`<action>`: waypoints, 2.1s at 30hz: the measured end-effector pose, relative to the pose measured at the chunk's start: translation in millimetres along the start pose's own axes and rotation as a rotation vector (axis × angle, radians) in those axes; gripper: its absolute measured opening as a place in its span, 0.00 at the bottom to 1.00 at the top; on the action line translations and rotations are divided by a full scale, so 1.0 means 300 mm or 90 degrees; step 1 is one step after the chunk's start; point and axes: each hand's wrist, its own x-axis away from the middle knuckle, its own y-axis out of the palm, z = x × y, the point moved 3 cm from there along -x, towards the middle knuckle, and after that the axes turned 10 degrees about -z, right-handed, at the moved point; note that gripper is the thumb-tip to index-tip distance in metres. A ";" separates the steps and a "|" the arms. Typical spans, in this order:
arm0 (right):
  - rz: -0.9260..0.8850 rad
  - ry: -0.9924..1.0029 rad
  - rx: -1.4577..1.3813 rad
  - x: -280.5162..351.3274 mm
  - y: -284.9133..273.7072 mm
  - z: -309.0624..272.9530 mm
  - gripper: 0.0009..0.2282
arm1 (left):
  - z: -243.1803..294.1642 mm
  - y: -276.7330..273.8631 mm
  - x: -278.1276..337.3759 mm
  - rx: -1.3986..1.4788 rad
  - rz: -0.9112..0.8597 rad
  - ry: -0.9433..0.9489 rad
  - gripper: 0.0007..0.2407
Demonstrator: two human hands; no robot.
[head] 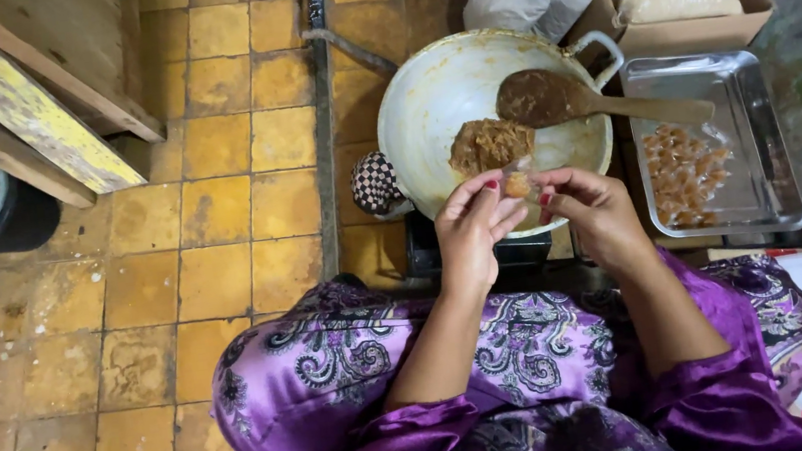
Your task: Scooping paste from a pan and rolling it into small balls by hand
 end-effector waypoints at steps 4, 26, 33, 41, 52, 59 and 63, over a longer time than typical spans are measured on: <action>-0.025 -0.062 0.059 0.036 -0.001 -0.048 0.08 | 0.022 0.031 0.040 -0.107 0.000 0.003 0.10; -0.094 -0.153 -0.064 0.091 0.109 -0.224 0.25 | 0.073 0.095 0.106 0.000 -0.288 -0.012 0.22; -0.090 -0.272 0.070 0.149 0.029 -0.168 0.21 | 0.072 0.104 0.126 0.013 -0.298 0.013 0.17; -0.069 -0.392 0.272 0.144 0.001 -0.201 0.05 | 0.108 0.141 0.161 0.078 -0.339 0.014 0.16; -0.345 -0.368 0.027 0.012 0.085 -0.386 0.05 | 0.112 0.224 0.269 0.302 -0.456 -0.237 0.07; -0.169 -0.231 -0.153 0.072 0.065 -0.283 0.08 | 0.070 0.191 0.233 0.193 -0.421 -0.134 0.17; -0.075 -0.194 -0.206 0.175 0.132 -0.277 0.10 | 0.113 0.188 0.232 0.078 -0.377 -0.055 0.17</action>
